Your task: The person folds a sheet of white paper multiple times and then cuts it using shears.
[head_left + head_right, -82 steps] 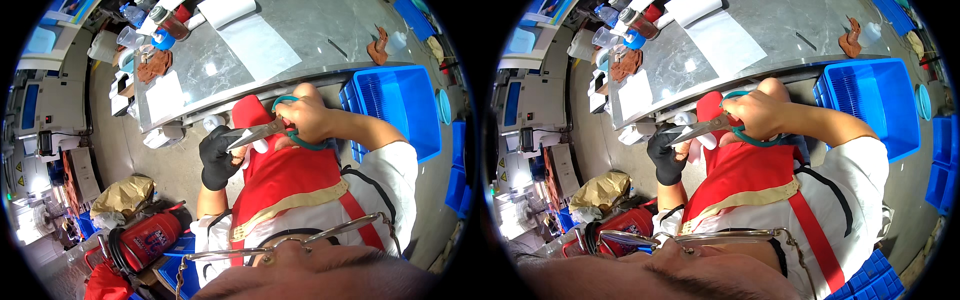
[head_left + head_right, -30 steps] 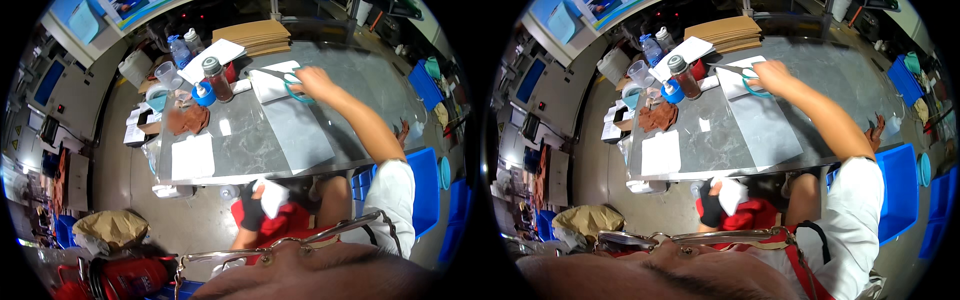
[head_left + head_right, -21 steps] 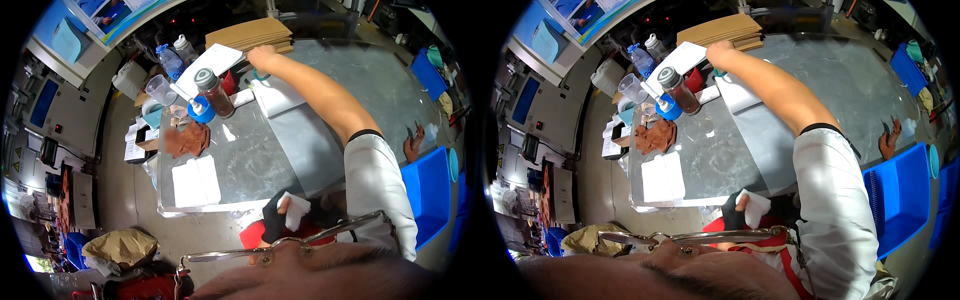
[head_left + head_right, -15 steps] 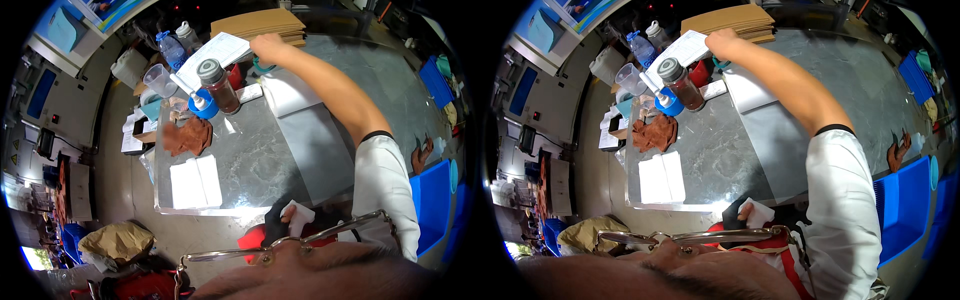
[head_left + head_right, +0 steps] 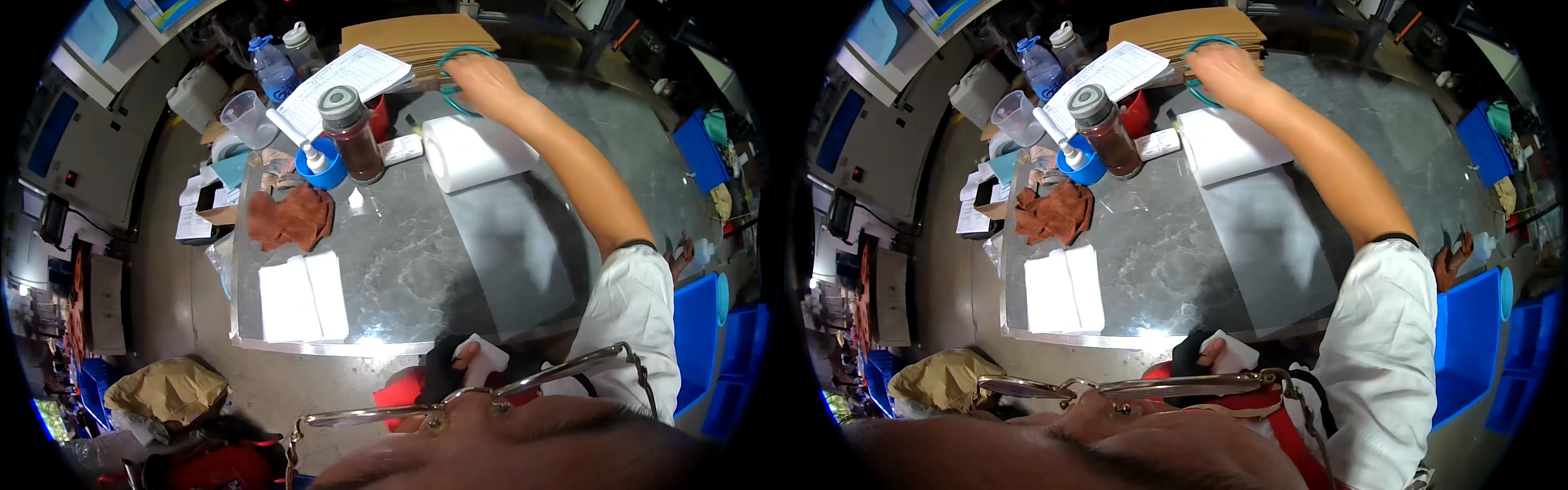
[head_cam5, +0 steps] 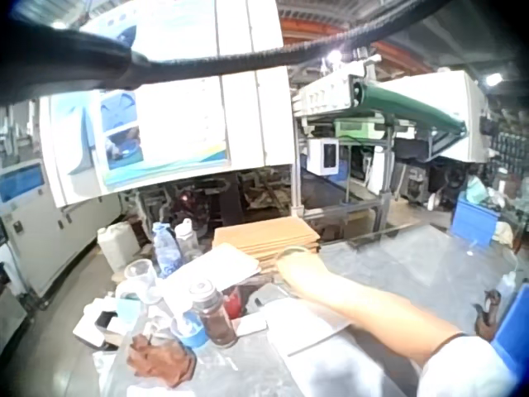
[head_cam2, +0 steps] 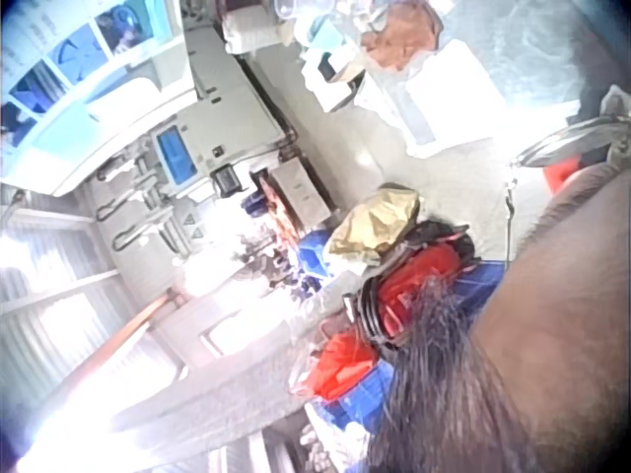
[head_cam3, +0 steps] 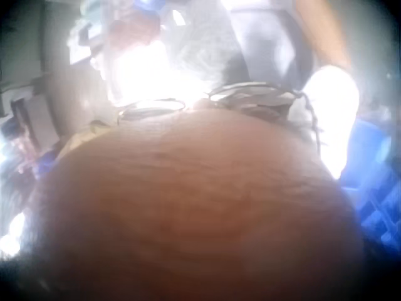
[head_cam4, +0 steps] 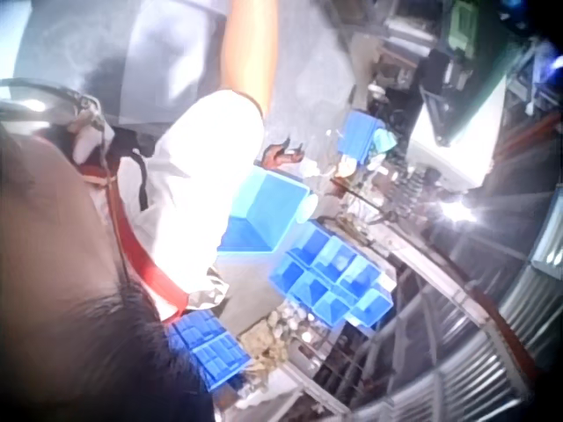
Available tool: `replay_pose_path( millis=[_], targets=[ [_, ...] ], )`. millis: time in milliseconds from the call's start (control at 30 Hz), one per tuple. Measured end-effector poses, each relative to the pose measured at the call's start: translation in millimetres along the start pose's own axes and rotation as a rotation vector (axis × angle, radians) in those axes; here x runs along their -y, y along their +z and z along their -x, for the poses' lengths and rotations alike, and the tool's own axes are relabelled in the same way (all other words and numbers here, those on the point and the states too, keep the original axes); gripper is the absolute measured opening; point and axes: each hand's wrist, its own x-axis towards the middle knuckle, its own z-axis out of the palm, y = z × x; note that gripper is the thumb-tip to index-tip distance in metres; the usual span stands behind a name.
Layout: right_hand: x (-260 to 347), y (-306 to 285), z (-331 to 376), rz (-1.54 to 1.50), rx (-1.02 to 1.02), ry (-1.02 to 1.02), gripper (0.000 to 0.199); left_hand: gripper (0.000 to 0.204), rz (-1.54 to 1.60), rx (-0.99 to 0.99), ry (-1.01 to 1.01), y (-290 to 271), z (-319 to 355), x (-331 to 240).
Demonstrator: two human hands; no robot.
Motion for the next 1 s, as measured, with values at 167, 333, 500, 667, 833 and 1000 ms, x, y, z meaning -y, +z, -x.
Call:
replay_pose_path(
  millis=[167,333,500,667,833,1000],
  targets=[
    [40,-78,93,-0.412,0.153,0.381,0.049,0.049,0.085,0.057,0.107,17,-9,-11],
    [107,-84,206,-0.62,-0.018,0.448,0.058,0.062,0.305,0.124,0.271,50,-22,-25],
    [164,-114,288,-0.754,-0.072,0.561,0.049,0.06,0.302,0.255,0.225,65,-16,-45],
    [181,-157,333,-0.834,-0.153,0.537,0.043,0.042,0.453,0.304,0.082,88,42,-88],
    [203,-191,365,-1.074,-0.153,0.701,0.045,0.041,0.532,0.261,0.157,108,78,-84],
    [215,-228,385,-0.611,-0.277,0.465,0.047,0.034,0.671,0.275,0.054,118,111,-98]
  ],
)
